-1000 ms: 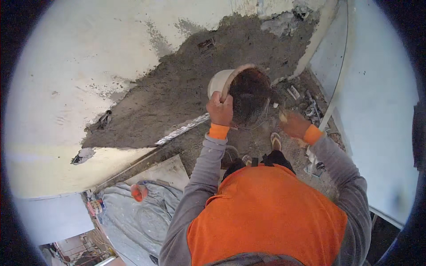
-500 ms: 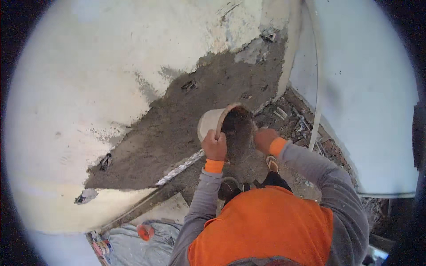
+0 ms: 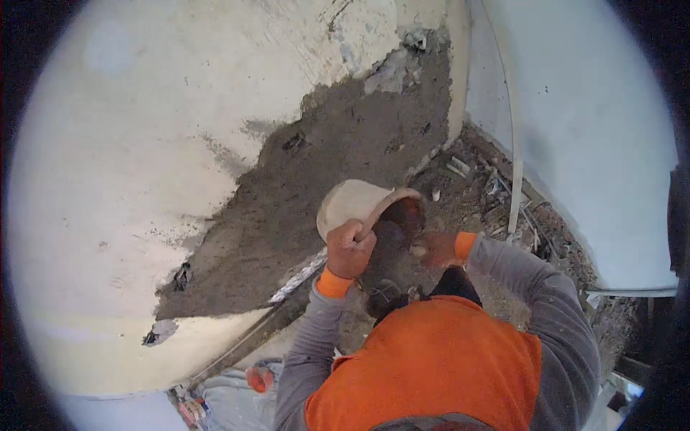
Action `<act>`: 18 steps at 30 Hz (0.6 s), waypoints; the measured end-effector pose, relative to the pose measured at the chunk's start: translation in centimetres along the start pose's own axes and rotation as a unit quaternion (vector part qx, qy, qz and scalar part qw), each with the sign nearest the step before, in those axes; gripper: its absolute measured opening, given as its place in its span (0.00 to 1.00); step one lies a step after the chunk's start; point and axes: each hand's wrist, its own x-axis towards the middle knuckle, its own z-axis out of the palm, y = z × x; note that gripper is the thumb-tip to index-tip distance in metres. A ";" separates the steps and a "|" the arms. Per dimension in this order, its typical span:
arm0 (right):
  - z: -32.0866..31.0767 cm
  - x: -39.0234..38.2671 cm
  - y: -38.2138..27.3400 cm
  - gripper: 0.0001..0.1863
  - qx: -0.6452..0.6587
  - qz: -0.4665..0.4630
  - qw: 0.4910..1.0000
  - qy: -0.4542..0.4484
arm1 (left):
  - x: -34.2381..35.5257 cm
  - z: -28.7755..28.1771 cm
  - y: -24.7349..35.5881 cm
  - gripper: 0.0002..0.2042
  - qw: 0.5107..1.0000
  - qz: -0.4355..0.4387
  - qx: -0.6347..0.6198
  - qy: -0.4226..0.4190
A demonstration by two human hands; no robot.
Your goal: Apply plaster to a section of wall using a trowel.
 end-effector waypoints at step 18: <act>2.0 0.0 -1.4 0.19 0.518 -0.146 0.837 -0.103 | 1.9 -0.1 -4.7 0.17 0.963 -0.182 -0.094 0.175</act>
